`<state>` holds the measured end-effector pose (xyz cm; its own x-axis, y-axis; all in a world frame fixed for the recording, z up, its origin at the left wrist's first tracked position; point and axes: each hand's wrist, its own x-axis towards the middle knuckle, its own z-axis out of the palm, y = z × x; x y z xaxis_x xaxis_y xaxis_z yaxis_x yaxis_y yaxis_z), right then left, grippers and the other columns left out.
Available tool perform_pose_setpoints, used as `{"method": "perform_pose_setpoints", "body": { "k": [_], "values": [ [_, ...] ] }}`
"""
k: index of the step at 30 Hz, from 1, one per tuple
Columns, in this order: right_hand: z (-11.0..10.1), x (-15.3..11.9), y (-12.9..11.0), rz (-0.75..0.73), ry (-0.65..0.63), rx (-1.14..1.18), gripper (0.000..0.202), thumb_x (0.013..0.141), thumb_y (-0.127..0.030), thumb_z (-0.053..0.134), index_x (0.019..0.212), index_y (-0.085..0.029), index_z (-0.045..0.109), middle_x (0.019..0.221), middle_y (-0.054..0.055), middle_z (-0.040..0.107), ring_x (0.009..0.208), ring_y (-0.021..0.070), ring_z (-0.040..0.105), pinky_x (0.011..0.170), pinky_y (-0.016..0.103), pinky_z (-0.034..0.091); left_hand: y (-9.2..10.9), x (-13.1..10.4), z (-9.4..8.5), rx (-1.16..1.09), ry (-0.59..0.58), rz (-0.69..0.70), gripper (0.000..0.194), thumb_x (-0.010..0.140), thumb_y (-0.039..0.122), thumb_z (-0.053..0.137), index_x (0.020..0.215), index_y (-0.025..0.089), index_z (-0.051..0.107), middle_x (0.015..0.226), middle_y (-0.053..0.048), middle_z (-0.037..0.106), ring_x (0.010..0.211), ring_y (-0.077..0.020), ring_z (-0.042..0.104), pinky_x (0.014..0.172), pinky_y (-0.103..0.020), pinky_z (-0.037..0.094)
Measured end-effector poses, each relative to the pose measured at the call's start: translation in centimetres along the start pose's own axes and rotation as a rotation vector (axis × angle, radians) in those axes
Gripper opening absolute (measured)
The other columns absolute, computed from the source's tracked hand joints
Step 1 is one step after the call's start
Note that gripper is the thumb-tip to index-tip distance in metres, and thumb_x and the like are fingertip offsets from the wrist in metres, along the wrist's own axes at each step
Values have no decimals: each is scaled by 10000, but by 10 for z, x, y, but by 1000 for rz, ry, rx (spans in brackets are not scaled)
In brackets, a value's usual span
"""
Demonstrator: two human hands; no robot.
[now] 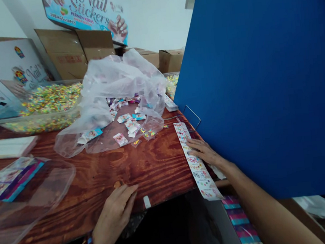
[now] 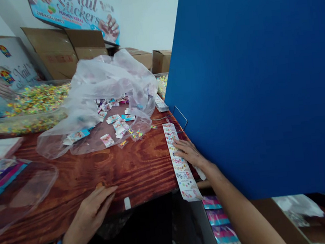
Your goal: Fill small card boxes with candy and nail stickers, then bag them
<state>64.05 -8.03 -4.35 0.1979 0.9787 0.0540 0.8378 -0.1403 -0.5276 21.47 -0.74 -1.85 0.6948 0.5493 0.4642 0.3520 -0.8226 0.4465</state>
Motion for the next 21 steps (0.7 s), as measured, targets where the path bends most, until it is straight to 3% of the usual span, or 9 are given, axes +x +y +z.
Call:
{"method": "perform_pose_setpoints", "body": {
  "k": [5, 10, 12, 15, 18, 21],
  "values": [
    [7, -1, 0, -1, 61, 58, 347, 872, -390, 551, 1159, -261, 698, 1329, 52, 597, 1360, 284, 402, 1164, 529, 213, 7, 6, 4, 0, -1, -24, 260, 950, 251, 474, 1162, 232, 623, 1048, -46, 709, 969, -182, 673, 888, -328, 558],
    [7, -1, -6, 3, 128, 168, 331, 820, -444, 597, 1025, -238, 755, 1204, 72, 684, 1266, 296, 517, 1107, 507, 325, 9, 3, 2, 3, 28, 19, 258, 949, 238, 467, 1150, 231, 629, 1023, -38, 719, 947, -173, 680, 884, -312, 558],
    [-1, 0, -15, -2, 221, 198, 329, 817, -458, 592, 956, -219, 769, 1117, 82, 724, 1209, 306, 562, 1060, 491, 377, 5, -1, -1, 12, 33, 3, 257, 947, 253, 471, 1147, 235, 633, 1023, -36, 719, 972, -181, 676, 908, -320, 548],
    [-26, 1, -47, 14, 363, 263, 319, 820, -473, 590, 856, -203, 757, 925, 58, 748, 983, 276, 655, 876, 400, 491, 0, 0, -7, -29, 40, -84, 250, 942, 287, 479, 1123, 244, 645, 1028, -37, 713, 994, -187, 665, 919, -322, 538],
    [-54, 4, -98, 40, 292, 398, 319, 814, -482, 608, 749, -186, 704, 662, 1, 655, 646, 173, 605, 594, 270, 462, 0, 20, -13, -150, 40, -235, 249, 929, 321, 491, 1105, 246, 651, 1047, -43, 696, 979, -186, 655, 911, -332, 528],
    [-65, 17, -151, 26, 178, 585, 297, 773, -466, 655, 703, -178, 668, 606, -18, 594, 557, 123, 518, 526, 235, 395, 8, 52, -18, -321, 62, -386, 284, 905, 369, 520, 1120, 237, 651, 1153, -55, 673, 1082, -207, 617, 977, -359, 474]
  ]
}}
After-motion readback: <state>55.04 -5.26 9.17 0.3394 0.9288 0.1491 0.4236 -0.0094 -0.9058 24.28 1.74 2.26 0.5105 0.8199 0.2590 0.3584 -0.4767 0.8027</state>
